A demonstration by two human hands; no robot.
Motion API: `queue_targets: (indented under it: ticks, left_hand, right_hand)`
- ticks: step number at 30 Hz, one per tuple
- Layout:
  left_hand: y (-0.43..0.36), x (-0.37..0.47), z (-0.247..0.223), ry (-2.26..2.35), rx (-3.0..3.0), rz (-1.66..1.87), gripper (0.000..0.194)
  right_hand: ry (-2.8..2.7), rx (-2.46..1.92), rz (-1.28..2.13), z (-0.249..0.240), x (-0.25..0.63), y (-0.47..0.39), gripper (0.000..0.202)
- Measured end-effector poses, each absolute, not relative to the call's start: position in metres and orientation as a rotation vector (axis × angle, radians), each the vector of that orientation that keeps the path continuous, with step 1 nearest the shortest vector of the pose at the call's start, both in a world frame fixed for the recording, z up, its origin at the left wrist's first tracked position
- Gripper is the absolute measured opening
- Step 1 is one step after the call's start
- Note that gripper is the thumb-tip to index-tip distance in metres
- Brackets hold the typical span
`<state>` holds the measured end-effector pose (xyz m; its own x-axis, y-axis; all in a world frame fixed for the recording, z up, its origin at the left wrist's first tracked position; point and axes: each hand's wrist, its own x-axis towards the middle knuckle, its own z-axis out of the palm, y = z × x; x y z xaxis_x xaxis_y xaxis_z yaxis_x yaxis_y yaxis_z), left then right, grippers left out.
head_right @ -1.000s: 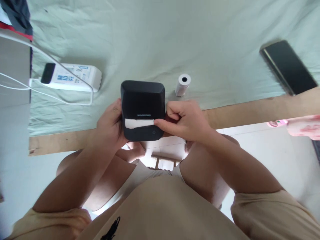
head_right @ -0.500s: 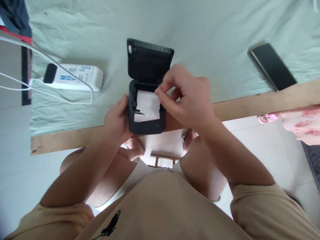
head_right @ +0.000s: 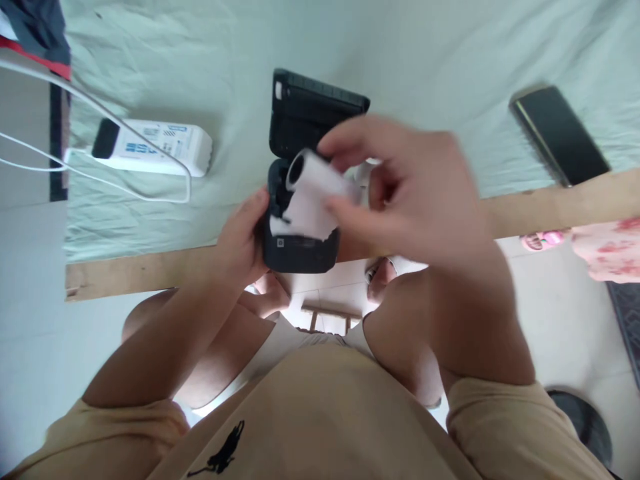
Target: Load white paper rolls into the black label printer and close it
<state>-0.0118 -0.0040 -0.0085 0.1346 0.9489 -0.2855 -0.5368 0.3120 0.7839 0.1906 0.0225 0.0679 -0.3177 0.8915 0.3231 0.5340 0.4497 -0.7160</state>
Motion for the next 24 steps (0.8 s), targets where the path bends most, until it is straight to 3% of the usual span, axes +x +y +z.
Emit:
queue_targets:
  ticks: [3,4,6,10,15,19,24]
  left_hand:
    - [-0.005,-0.012,-0.004,0.916,0.574,1.129,0.021]
    - [-0.006,-0.011,-0.002,0.925,0.570,1.118,0.019]
    - [-0.006,-0.011,0.002,0.940,0.556,1.115,0.016]
    - [-0.005,-0.010,0.003,0.963,0.564,1.134,0.020]
    - [-0.005,-0.012,-0.002,0.931,0.586,1.129,0.024]
    - [-0.006,-0.012,-0.001,0.973,0.599,1.127,0.025]
    - [-0.005,-0.012,-0.001,0.899,0.580,1.141,0.019]
  right_hand:
    - [-1.389,-1.040,0.711,0.054,0.216,0.044,0.020]
    - [-1.302,-1.072,0.836,0.045,0.225,0.054,0.018]
    - [-1.104,-1.220,0.755,0.023,0.240,0.072,0.012]
    - [-1.376,-1.511,0.607,0.001,0.253,0.080,0.026]
    - [-1.657,-1.521,0.304,0.000,0.258,0.073,0.025]
    - [-1.748,-1.605,0.179,-0.003,0.264,0.074,0.046]
    - [-1.796,-1.327,-0.042,0.010,0.241,0.051,0.024]
